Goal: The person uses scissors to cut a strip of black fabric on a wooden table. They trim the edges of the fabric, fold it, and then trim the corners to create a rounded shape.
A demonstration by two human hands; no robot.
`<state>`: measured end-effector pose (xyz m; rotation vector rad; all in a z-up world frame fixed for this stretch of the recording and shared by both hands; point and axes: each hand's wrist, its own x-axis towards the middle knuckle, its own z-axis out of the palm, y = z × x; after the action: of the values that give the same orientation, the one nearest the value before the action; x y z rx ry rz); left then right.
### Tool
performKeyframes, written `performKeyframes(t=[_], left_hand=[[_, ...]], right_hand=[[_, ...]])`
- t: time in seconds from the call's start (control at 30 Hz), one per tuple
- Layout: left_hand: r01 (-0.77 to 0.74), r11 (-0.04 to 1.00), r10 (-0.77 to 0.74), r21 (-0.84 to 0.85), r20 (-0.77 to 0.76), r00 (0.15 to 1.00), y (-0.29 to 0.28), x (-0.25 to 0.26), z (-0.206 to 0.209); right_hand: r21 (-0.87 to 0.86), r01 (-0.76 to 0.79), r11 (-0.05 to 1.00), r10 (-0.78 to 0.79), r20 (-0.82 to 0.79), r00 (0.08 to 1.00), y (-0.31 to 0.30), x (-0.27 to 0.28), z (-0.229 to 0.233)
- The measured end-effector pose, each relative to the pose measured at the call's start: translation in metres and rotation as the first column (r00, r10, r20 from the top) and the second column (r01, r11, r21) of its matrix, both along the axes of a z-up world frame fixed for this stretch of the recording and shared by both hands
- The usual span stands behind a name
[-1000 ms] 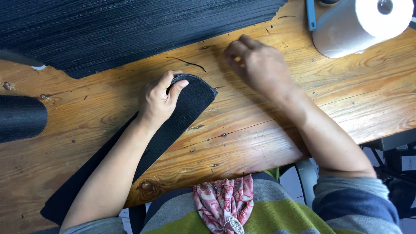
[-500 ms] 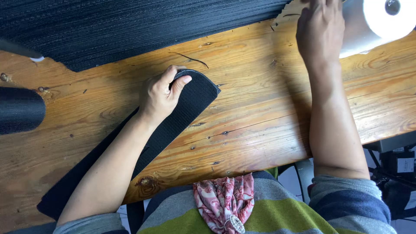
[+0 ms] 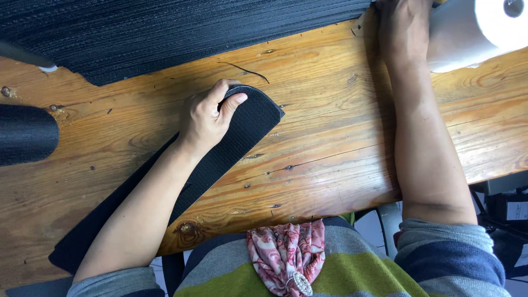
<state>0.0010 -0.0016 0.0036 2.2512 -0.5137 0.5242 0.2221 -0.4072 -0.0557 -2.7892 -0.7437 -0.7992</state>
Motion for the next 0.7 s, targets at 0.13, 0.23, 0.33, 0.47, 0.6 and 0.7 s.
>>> performKeyframes(t=[0.13,0.23,0.33,0.47,0.6,0.7], left_hand=[[-0.033,0.999,0.033,0.027,-0.001,0.999,0.001,-0.001,-0.003],[-0.032,0.999,0.033,0.038,-0.027,0.999,0.002,-0.001,-0.004],[0.004,0.999,-0.006,-0.054,-0.033,0.999,0.003,0.001,-0.009],[0.018,0.989,-0.022,-0.15,-0.03,0.999,0.002,0.001,-0.008],[0.021,0.992,-0.025,-0.125,-0.028,0.999,0.004,0.002,-0.014],[-0.018,0.999,0.019,0.051,-0.022,1.0,0.002,0.0,-0.003]], right_hand=[[-0.043,0.075,0.996,-0.073,0.035,0.997,-0.009,0.007,-0.017],[-0.397,0.436,0.807,-0.27,0.409,0.872,-0.026,0.036,-0.047],[-0.496,0.672,0.549,-0.248,0.672,0.698,-0.023,0.035,-0.042],[-0.41,0.391,0.824,-0.195,0.443,0.875,0.001,0.009,-0.002],[-0.258,0.142,0.956,-0.071,0.263,0.962,0.019,-0.017,0.037],[-0.042,-0.087,0.995,0.091,0.095,0.991,0.026,-0.028,0.05]])
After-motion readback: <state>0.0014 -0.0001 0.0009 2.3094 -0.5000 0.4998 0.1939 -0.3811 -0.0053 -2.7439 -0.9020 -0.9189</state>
